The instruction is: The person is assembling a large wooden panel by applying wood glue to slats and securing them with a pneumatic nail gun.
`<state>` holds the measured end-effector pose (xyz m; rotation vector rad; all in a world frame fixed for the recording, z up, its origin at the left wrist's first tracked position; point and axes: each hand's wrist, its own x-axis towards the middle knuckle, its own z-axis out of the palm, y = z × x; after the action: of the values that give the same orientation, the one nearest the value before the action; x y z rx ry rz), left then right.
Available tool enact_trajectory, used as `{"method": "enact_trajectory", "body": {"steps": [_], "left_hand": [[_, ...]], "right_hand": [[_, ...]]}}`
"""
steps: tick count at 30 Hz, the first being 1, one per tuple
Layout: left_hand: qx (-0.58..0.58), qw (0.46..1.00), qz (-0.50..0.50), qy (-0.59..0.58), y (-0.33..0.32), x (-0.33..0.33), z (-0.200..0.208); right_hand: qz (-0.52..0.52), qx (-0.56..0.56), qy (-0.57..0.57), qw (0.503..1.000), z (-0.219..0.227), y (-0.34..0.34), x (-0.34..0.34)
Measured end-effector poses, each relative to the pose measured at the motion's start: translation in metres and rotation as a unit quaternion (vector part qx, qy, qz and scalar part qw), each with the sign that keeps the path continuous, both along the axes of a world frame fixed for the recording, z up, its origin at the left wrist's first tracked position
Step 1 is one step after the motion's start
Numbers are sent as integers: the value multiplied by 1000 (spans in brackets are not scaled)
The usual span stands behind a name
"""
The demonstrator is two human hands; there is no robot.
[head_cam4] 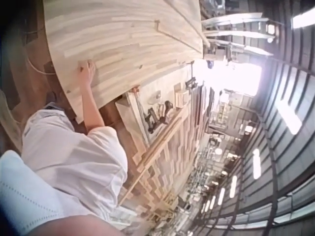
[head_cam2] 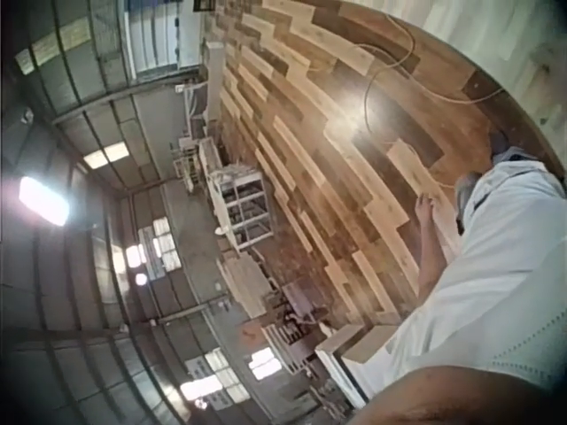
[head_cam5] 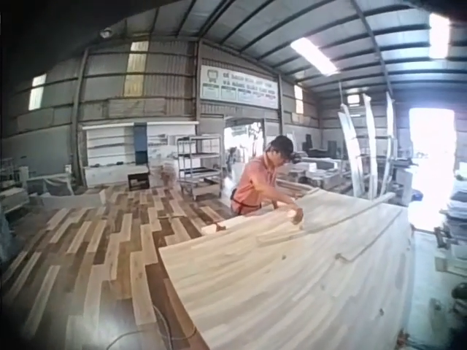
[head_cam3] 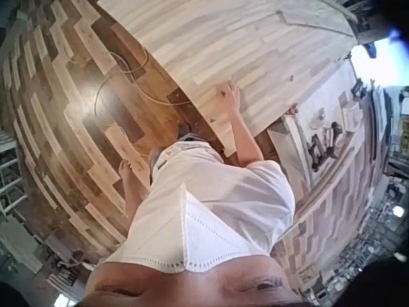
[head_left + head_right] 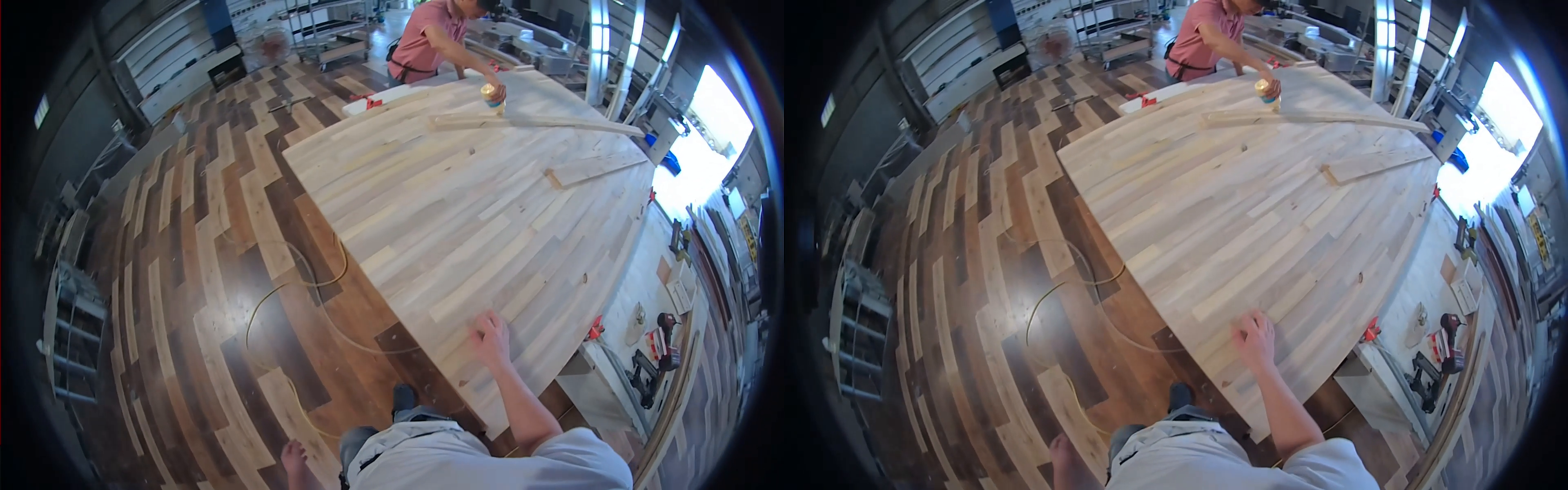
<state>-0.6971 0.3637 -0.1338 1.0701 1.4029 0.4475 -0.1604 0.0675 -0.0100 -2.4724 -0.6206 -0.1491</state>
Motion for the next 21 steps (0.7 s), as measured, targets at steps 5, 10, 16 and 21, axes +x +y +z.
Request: {"method": "enact_trajectory", "body": {"steps": [5,10,16,21], "left_hand": [[7,992,-115,60,78,116,22],[-64,946,-275,160,128,170,-5],[-125,912,-380,95,246,185,-73],[-139,861,-461,161,344,259,-50]], "right_hand": [[-26,29,9,999,-4,8,-1],[-87,-2,-11,996,8,34,-5],[-227,-1,91,970,8,85,0],[-368,-40,79,926,3,127,-1]]}}
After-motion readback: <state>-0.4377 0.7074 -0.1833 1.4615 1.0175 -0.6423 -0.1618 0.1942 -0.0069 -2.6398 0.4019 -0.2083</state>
